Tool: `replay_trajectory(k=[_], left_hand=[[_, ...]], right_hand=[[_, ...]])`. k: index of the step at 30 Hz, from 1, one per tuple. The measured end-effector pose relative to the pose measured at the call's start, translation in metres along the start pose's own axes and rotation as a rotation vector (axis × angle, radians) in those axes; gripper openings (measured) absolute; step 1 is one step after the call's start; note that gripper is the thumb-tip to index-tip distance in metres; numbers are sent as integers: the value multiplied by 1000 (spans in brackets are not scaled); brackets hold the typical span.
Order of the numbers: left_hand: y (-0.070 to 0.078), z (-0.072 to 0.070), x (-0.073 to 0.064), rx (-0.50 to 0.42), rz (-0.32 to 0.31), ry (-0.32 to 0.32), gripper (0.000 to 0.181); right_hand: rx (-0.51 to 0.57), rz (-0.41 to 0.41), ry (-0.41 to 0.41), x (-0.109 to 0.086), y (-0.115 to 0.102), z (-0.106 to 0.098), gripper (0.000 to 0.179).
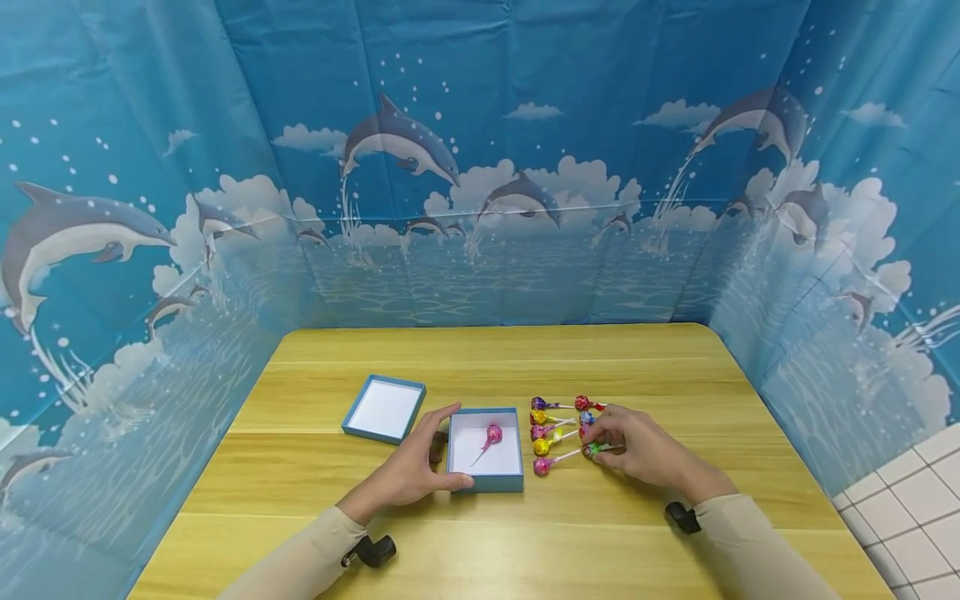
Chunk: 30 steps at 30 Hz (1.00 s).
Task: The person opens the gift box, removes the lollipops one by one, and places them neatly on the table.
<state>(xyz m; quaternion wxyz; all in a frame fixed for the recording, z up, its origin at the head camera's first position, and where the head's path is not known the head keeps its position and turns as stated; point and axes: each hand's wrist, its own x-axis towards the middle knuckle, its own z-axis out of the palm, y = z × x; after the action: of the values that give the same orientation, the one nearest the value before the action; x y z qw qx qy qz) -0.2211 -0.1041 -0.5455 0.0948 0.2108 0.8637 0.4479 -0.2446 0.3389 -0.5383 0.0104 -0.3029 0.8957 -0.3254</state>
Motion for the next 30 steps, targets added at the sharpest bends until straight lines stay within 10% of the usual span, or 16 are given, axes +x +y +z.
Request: replay_trajectory(k=[21,30], left_hand=[[-1,1,0,-2,2,1,118],[-1,1,0,-8,7,4,118]], right_hand=[[-42,25,22,1,-10,-6,31],[-129,-109,101,15,-31,-4,27]])
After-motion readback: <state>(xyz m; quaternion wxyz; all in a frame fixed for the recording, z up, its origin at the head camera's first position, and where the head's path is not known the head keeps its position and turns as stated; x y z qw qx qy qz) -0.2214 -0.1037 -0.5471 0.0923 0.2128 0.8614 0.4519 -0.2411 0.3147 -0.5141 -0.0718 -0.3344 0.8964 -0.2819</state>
